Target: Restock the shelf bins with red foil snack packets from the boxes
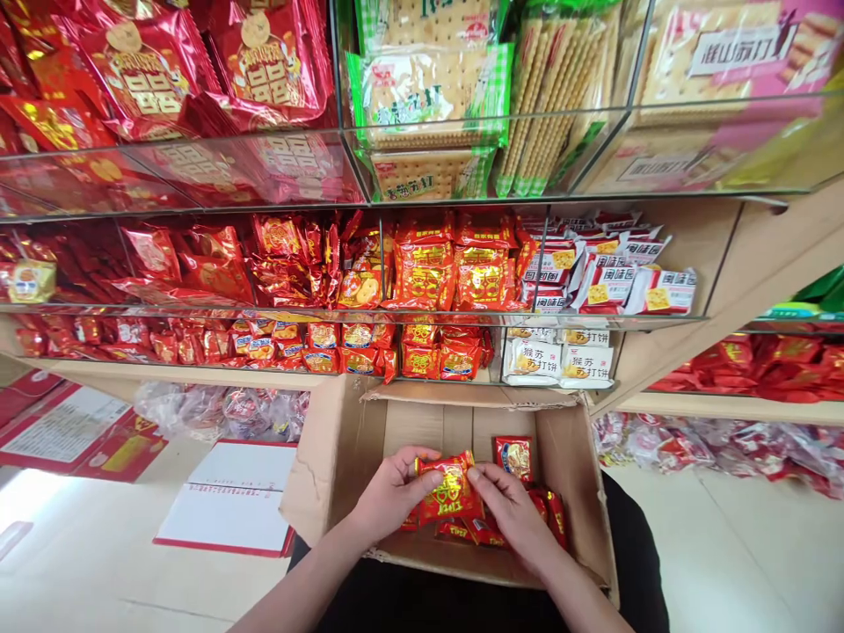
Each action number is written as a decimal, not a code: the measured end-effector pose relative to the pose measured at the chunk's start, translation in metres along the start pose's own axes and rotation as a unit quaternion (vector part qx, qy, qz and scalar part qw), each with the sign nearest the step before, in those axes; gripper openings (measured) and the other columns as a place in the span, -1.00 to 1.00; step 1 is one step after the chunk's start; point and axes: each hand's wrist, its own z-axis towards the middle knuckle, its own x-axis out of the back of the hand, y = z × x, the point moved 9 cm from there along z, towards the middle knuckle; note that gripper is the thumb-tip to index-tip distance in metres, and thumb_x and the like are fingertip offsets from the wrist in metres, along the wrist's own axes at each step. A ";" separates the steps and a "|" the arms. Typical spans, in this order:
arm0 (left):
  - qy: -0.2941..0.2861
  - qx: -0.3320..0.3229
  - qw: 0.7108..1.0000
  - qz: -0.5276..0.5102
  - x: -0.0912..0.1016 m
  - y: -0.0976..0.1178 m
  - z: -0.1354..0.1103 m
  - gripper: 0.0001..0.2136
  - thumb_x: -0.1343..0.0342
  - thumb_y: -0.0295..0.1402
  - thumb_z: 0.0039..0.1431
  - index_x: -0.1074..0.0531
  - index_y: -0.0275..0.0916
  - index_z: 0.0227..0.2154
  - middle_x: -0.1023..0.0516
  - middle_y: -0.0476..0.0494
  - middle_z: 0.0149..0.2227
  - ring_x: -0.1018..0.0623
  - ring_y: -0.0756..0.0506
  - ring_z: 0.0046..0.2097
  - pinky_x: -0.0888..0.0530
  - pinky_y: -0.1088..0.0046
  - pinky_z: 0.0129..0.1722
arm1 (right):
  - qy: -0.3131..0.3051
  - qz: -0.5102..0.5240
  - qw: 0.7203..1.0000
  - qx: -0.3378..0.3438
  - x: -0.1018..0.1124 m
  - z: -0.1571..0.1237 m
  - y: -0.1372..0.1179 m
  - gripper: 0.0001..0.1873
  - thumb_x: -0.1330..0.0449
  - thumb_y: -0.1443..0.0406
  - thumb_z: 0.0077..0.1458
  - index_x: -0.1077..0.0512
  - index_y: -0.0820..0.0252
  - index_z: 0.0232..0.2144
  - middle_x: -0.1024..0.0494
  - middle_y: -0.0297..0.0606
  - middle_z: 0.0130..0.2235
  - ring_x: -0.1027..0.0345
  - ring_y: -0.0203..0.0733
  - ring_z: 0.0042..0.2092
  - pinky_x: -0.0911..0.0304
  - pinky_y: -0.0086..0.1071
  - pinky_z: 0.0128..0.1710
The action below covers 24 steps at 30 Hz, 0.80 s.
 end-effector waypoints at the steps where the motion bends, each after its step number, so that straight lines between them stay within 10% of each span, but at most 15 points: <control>1: -0.003 -0.001 1.000 0.016 -0.001 0.000 -0.001 -0.68 -0.19 -0.21 -0.11 -0.33 -0.24 -0.29 -0.47 0.03 -0.47 -0.44 0.04 -0.43 -0.38 0.50 -0.38 | -0.019 -0.027 0.999 0.014 -0.002 -0.001 -0.002 -0.69 -0.11 0.03 -0.03 -0.39 0.12 -0.36 -0.49 -0.34 -0.38 -0.36 -0.17 -0.26 -0.24 -0.37 -0.27; 5: -0.002 -0.041 0.993 0.107 -0.001 0.008 -0.006 -0.67 -0.06 -0.20 0.02 -0.28 -0.22 -0.16 -0.47 0.01 -0.46 -0.45 0.03 -0.42 -0.39 0.50 -0.40 | -0.064 -0.124 0.989 0.048 -0.004 -0.002 -0.014 -0.69 -0.09 0.06 0.00 -0.37 0.17 -0.36 -0.48 -0.31 -0.37 -0.34 -0.19 -0.30 -0.24 -0.37 -0.30; 9: 0.075 -0.132 0.954 0.258 0.031 0.034 -0.010 -0.70 0.05 -0.28 0.11 -0.24 -0.19 -0.09 -0.49 -0.08 -0.26 -0.48 -0.01 -0.27 -0.42 0.42 -0.23 | 0.067 -0.179 0.978 0.082 0.039 0.004 -0.049 -0.69 -0.11 0.05 -0.02 -0.35 0.19 -0.39 -0.46 -0.29 -0.42 -0.32 -0.19 -0.35 -0.22 -0.37 -0.36; 13: 0.232 -0.254 0.817 0.463 0.079 0.068 -0.026 -0.76 0.07 -0.38 0.10 -0.30 -0.19 -0.14 -0.40 -0.17 -0.07 -0.37 -0.09 -0.01 -0.32 0.27 0.00 | 0.173 -0.134 0.967 0.130 0.075 0.027 -0.086 -0.67 -0.17 0.07 -0.07 -0.32 0.17 -0.33 -0.49 -0.28 -0.37 -0.34 -0.20 -0.35 -0.23 -0.37 -0.36; 17: 0.326 -0.274 0.721 0.547 0.107 0.076 -0.034 -0.72 0.04 -0.42 0.06 -0.30 -0.24 -0.12 -0.32 -0.24 -0.01 -0.29 -0.16 0.06 -0.29 0.18 0.04 | 0.121 -0.167 0.965 0.163 0.056 0.071 -0.107 -0.63 -0.17 0.08 -0.09 -0.28 0.16 -0.27 -0.49 -0.23 -0.27 -0.37 -0.16 -0.26 -0.26 -0.32 -0.29; 24: 0.173 -0.336 0.684 0.624 0.066 0.102 0.029 -0.68 0.17 -0.52 0.11 -0.34 -0.25 -0.10 -0.35 -0.18 0.02 -0.28 -0.08 0.10 -0.30 0.29 0.07 | 0.123 -0.144 0.965 0.182 0.036 0.093 -0.114 -0.63 -0.18 0.08 -0.10 -0.29 0.17 -0.28 -0.50 -0.24 -0.29 -0.38 -0.18 -0.28 -0.28 -0.32 -0.29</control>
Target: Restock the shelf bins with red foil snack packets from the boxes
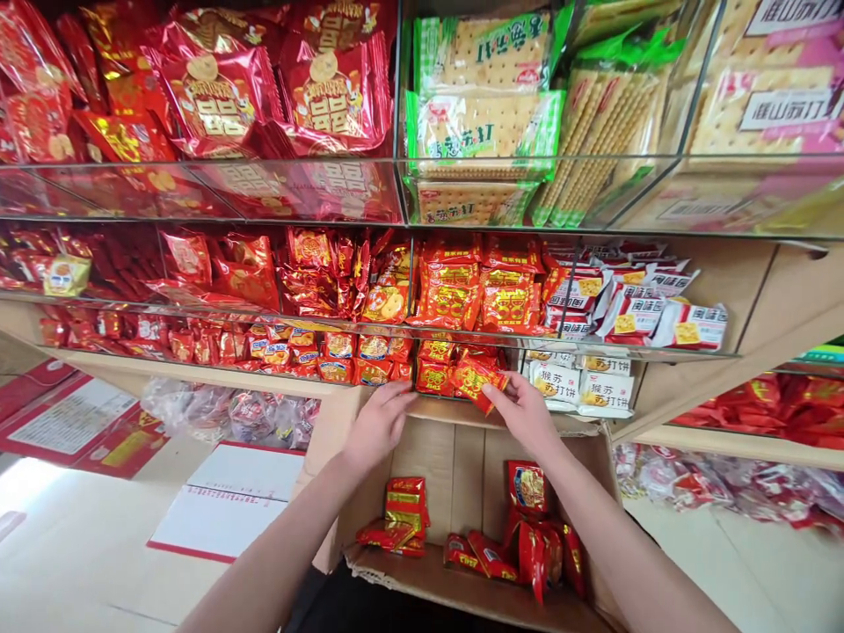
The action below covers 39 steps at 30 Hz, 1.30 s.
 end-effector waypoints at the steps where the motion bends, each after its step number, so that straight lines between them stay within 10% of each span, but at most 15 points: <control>1: -0.042 -0.045 0.998 0.034 -0.012 0.006 0.017 -0.64 0.19 -0.56 0.10 -0.31 -0.28 -0.06 -0.30 -0.21 0.07 -0.21 -0.10 0.15 -0.26 0.24 0.10 | 0.006 0.027 1.000 -0.011 0.003 -0.004 0.002 -0.64 -0.18 0.08 -0.10 -0.30 0.17 -0.29 -0.50 -0.23 -0.27 -0.38 -0.18 -0.27 -0.28 -0.32 -0.28; 7: -0.095 -0.093 0.989 0.069 -0.053 0.008 0.096 -0.54 0.20 -0.63 0.06 -0.17 -0.30 0.06 -0.21 -0.18 0.14 -0.13 -0.12 0.18 -0.18 0.27 0.13 | 0.021 0.037 0.998 -0.054 0.030 -0.043 0.016 -0.68 -0.19 0.10 -0.09 -0.34 0.18 -0.32 -0.51 -0.21 -0.27 -0.37 -0.15 -0.26 -0.26 -0.31 -0.26; 16: -0.059 0.001 0.988 0.143 -0.062 0.003 0.111 -0.60 0.26 -0.54 0.14 -0.16 -0.34 0.05 -0.29 -0.36 0.01 -0.18 -0.25 0.09 -0.29 0.16 -0.09 | 0.061 -0.057 0.995 -0.055 0.055 -0.039 0.018 -0.79 -0.09 0.25 -0.08 -0.34 0.12 -0.30 -0.41 -0.39 -0.45 -0.22 -0.29 -0.48 -0.12 -0.45 -0.51; 26: -0.007 -0.049 0.992 0.115 -0.041 0.007 0.089 -0.59 0.17 -0.38 0.17 -0.13 -0.30 0.10 -0.28 -0.26 0.07 -0.21 -0.23 0.08 -0.20 0.18 0.00 | -0.043 -0.210 0.977 0.007 -0.036 0.056 0.002 -0.67 -0.14 0.06 -0.12 -0.42 0.19 -0.39 -0.49 -0.27 -0.37 -0.33 -0.18 -0.33 -0.16 -0.36 -0.32; 33: 0.017 -0.059 0.996 0.059 -0.028 0.008 0.080 -0.65 0.09 -0.38 0.14 -0.23 -0.23 0.02 -0.34 -0.21 0.00 -0.25 -0.15 0.07 -0.20 0.23 0.06 | -0.060 -0.231 0.969 0.062 -0.052 0.059 -0.005 -0.77 0.01 0.21 0.06 -0.40 0.17 -0.43 -0.48 -0.27 -0.39 -0.30 -0.20 -0.31 -0.11 -0.39 -0.30; 37: 0.055 0.093 0.980 -0.168 -0.009 -0.004 0.056 -0.46 -0.05 -0.24 0.04 -0.06 -0.25 0.08 -0.29 -0.30 0.03 -0.31 -0.18 0.05 -0.31 0.21 -0.02 | -0.086 -0.200 0.972 0.086 -0.036 0.029 -0.020 -0.69 0.03 0.16 0.08 -0.31 0.16 -0.60 -0.33 -0.40 -0.57 -0.20 -0.30 -0.46 -0.06 -0.45 -0.44; 39: -0.004 0.180 0.901 -0.395 -0.021 -0.004 0.039 -0.43 -0.09 -0.22 0.00 -0.03 -0.21 0.05 -0.42 -0.22 -0.10 -0.45 -0.10 -0.12 -0.43 0.34 -0.22 | -0.119 -0.132 0.982 0.069 -0.032 0.011 -0.019 -0.66 0.00 0.13 0.05 -0.26 0.16 -0.65 -0.26 -0.44 -0.61 -0.14 -0.34 -0.52 -0.02 -0.46 -0.50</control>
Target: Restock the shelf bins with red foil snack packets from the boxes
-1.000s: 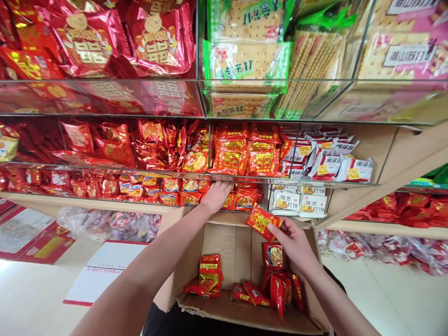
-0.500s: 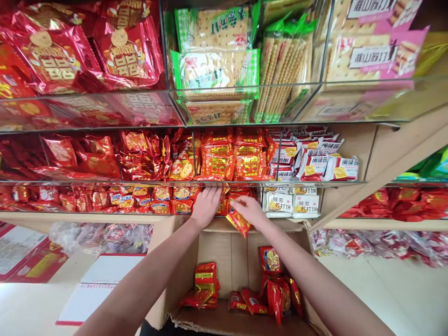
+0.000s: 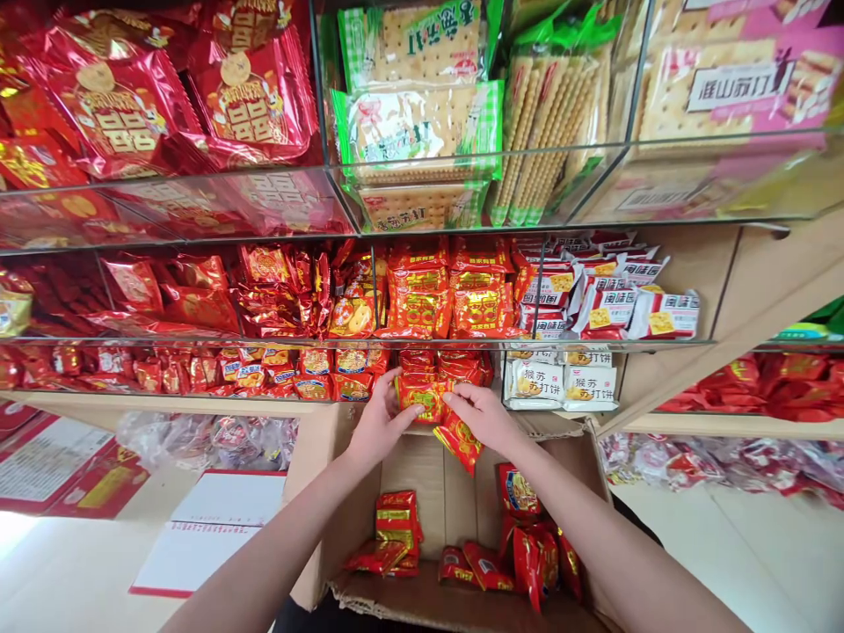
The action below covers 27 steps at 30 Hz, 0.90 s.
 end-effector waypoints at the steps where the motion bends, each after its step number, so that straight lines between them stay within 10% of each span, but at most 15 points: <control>1: -0.039 0.053 0.993 -0.094 -0.008 -0.005 -0.008 -0.44 -0.10 -0.22 -0.01 -0.02 -0.19 0.03 -0.47 -0.16 -0.19 -0.49 -0.05 -0.24 -0.45 0.43 -0.35 | -0.020 0.062 0.998 -0.018 -0.003 -0.008 0.003 -0.67 -0.03 0.11 0.02 -0.26 0.17 -0.64 -0.26 -0.45 -0.61 -0.13 -0.35 -0.53 -0.02 -0.47 -0.50; 7: -0.038 0.171 0.952 -0.252 -0.024 -0.014 -0.024 -0.42 -0.21 -0.27 -0.11 -0.03 -0.13 -0.05 -0.51 0.01 -0.41 -0.49 0.03 -0.44 -0.42 0.55 -0.51 | -0.012 0.311 0.935 -0.168 -0.020 -0.036 0.034 -0.68 -0.18 0.05 -0.14 -0.39 0.20 -0.49 -0.44 -0.40 -0.52 -0.27 -0.31 -0.49 -0.13 -0.43 -0.44; 17: 0.156 0.128 0.978 -0.050 -0.008 -0.025 0.047 -0.75 0.02 -0.52 0.03 -0.21 -0.22 -0.19 -0.47 -0.10 -0.27 -0.49 0.00 -0.22 -0.42 0.43 -0.23 | -0.007 0.210 0.961 -0.182 -0.007 -0.076 0.045 -0.70 -0.13 0.06 -0.06 -0.40 0.18 -0.45 -0.48 -0.34 -0.48 -0.29 -0.26 -0.41 -0.14 -0.40 -0.36; 27: 0.177 0.123 0.943 0.251 0.011 -0.014 0.051 -0.74 -0.09 -0.23 -0.04 -0.30 -0.25 -0.31 -0.49 -0.23 -0.36 -0.49 -0.24 -0.25 -0.35 0.22 -0.23 | -0.012 0.289 0.926 -0.242 -0.026 -0.126 0.080 -0.65 -0.18 0.02 -0.13 -0.38 0.20 -0.50 -0.46 -0.36 -0.53 -0.24 -0.31 -0.47 -0.11 -0.44 -0.43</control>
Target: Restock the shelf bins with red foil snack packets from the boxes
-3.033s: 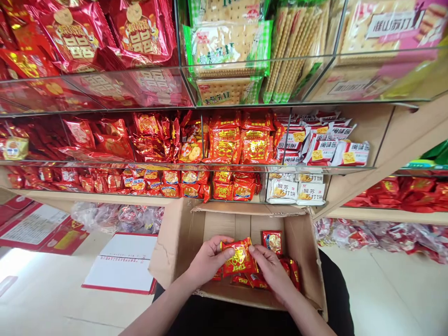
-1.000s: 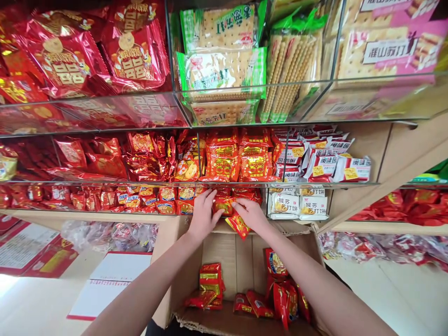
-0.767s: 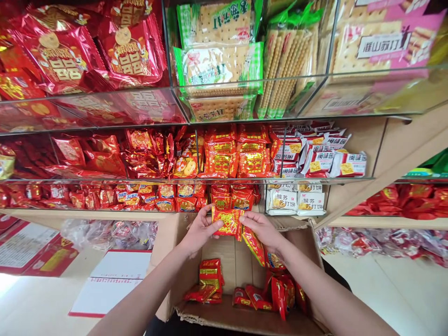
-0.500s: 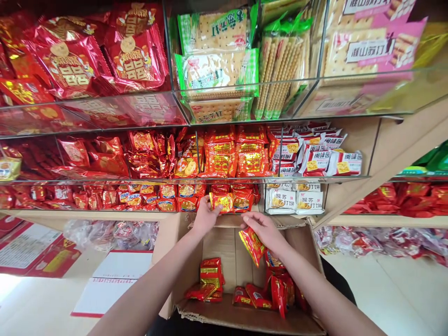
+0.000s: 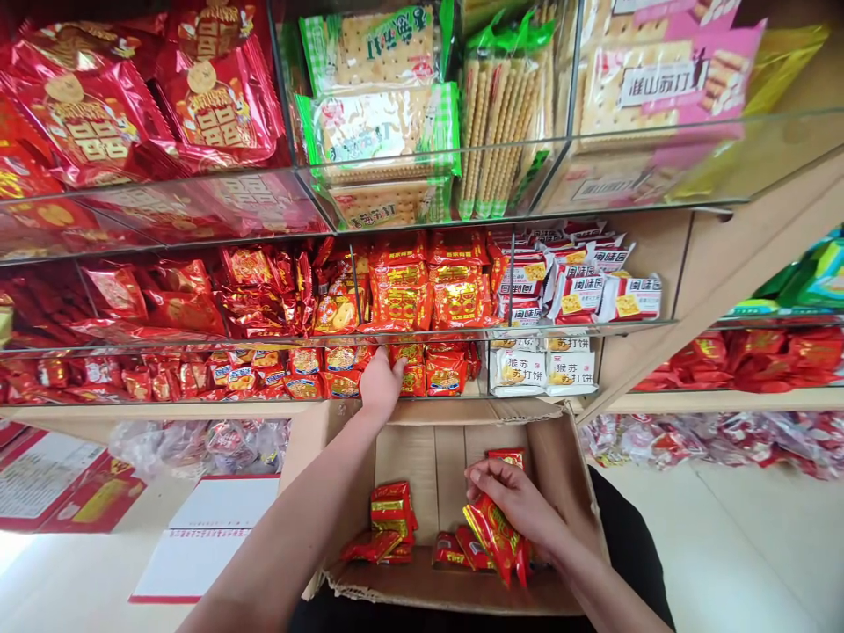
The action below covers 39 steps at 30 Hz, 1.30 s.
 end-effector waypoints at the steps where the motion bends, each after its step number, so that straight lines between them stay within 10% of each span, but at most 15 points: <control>1: 0.002 -0.005 1.000 0.015 0.001 0.000 0.000 -0.73 -0.09 -0.21 -0.04 -0.30 -0.26 -0.32 -0.49 -0.24 -0.37 -0.49 -0.25 -0.25 -0.35 0.22 -0.23 | 0.000 0.005 1.000 -0.011 -0.001 -0.002 0.005 -0.65 -0.18 0.02 -0.13 -0.39 0.20 -0.51 -0.46 -0.36 -0.52 -0.23 -0.32 -0.49 -0.09 -0.45 -0.46; 8: 0.047 -0.041 0.997 0.038 -0.005 0.006 -0.001 -0.64 -0.03 -0.32 0.04 -0.22 -0.27 -0.08 -0.45 -0.26 -0.17 -0.48 -0.16 -0.15 -0.39 0.32 -0.17 | 0.020 0.053 0.997 -0.058 0.001 -0.012 0.038 -0.66 -0.22 0.03 -0.19 -0.38 0.21 -0.58 -0.43 -0.38 -0.55 -0.17 -0.38 -0.54 -0.05 -0.47 -0.51; 16: 0.038 -0.123 0.987 0.093 -0.025 0.033 -0.033 -0.45 0.03 -0.50 0.02 -0.02 -0.28 0.12 0.11 -0.39 0.19 -0.29 -0.19 0.07 -0.30 0.28 0.02 | 0.034 0.053 0.995 -0.077 0.014 -0.024 0.068 -0.68 -0.23 0.05 -0.20 -0.42 0.20 -0.56 -0.45 -0.38 -0.55 -0.21 -0.35 -0.51 -0.09 -0.46 -0.45; 31: -0.049 -0.177 0.946 0.266 -0.044 0.036 -0.030 -0.45 0.09 -0.43 0.05 0.02 -0.14 0.14 0.05 -0.30 0.19 -0.17 -0.27 0.03 -0.33 0.14 -0.13 | 0.084 0.081 0.988 -0.097 0.023 -0.040 0.089 -0.65 -0.24 0.00 -0.23 -0.45 0.16 -0.52 -0.53 -0.28 -0.32 -0.34 -0.12 -0.15 -0.15 -0.33 -0.09; 39: -0.062 -0.183 0.944 0.266 -0.039 0.029 -0.024 -0.72 0.01 -0.38 0.03 -0.27 -0.26 -0.14 -0.22 -0.24 -0.17 -0.27 -0.16 -0.12 -0.32 0.30 -0.13 | 0.087 0.059 0.990 -0.096 0.022 -0.037 0.090 -0.69 -0.21 0.02 -0.19 -0.42 0.14 -0.53 -0.50 -0.33 -0.39 -0.34 -0.14 -0.20 -0.16 -0.35 -0.17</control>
